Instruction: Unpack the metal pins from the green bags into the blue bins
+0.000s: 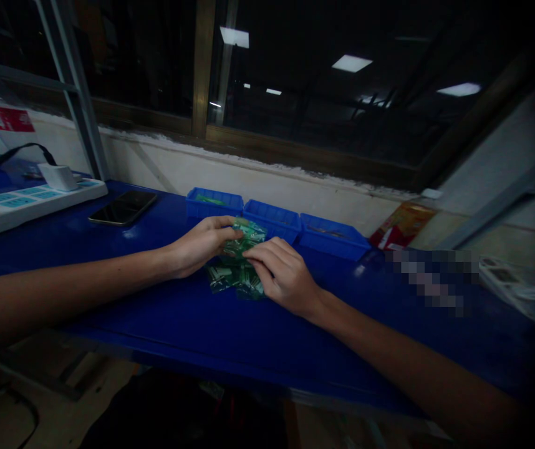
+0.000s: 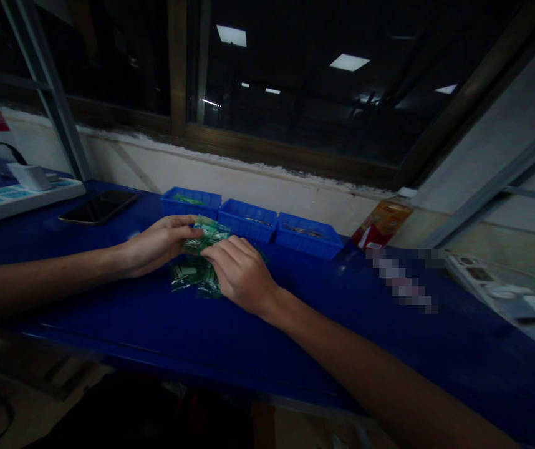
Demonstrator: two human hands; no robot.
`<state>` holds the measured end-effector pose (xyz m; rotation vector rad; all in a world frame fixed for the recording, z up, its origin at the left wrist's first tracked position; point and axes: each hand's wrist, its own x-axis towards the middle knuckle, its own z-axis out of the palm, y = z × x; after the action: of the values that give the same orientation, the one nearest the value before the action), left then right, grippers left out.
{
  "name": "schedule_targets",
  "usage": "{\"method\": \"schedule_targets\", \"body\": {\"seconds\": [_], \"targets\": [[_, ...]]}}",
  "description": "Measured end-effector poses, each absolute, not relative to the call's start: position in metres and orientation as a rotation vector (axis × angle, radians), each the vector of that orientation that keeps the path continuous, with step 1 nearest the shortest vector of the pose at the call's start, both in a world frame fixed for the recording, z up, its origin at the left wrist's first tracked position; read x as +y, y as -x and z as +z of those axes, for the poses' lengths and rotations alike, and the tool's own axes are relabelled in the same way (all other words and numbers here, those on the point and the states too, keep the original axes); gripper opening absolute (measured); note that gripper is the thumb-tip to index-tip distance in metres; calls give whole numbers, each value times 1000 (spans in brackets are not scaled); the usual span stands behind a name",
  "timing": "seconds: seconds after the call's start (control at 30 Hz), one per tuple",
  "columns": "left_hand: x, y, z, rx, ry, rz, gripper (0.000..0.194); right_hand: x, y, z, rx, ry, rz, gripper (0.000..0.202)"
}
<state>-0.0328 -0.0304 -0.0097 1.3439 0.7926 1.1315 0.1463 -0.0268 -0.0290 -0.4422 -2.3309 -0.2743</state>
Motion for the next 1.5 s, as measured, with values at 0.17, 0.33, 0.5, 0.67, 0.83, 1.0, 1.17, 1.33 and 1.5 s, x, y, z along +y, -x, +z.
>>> {"method": "schedule_targets", "body": {"seconds": [0.17, 0.33, 0.5, 0.67, 0.83, 1.0, 1.17, 1.33, 1.5], "targets": [[-35, 39, -7, 843, -1917, 1306, 17, -32, -144, -25, -2172, 762, 128, 21], [-39, 44, -6, 649, -2485, 1114, 28, -35, -142, -19, -1925, 829, 618, 37], [-37, 40, -6, 655, -2521, 1075, 28, -32, -143, -19, -1880, 919, 461, 30], [-33, 34, -5, 908, -1955, 1079, 38, -30, -151, -19, -2038, 918, -230, 25], [-31, 34, -6, 830, -1476, 1000, 37, -28, -157, -23, -2295, 773, -582, 35], [-28, 35, -6, 864, -1448, 1078, 13, -26, -155, -25, -2303, 833, -554, 45], [-22, 39, -12, 930, -1744, 1217, 16, -34, -148, -20, -2217, 896, -119, 29], [-26, 45, -16, 968, -2335, 1157, 18, -35, -144, -14, -2069, 1052, 313, 42], [-29, 46, -17, 822, -2672, 1017, 34, -27, -145, -20, -2014, 1080, 612, 40]]}}
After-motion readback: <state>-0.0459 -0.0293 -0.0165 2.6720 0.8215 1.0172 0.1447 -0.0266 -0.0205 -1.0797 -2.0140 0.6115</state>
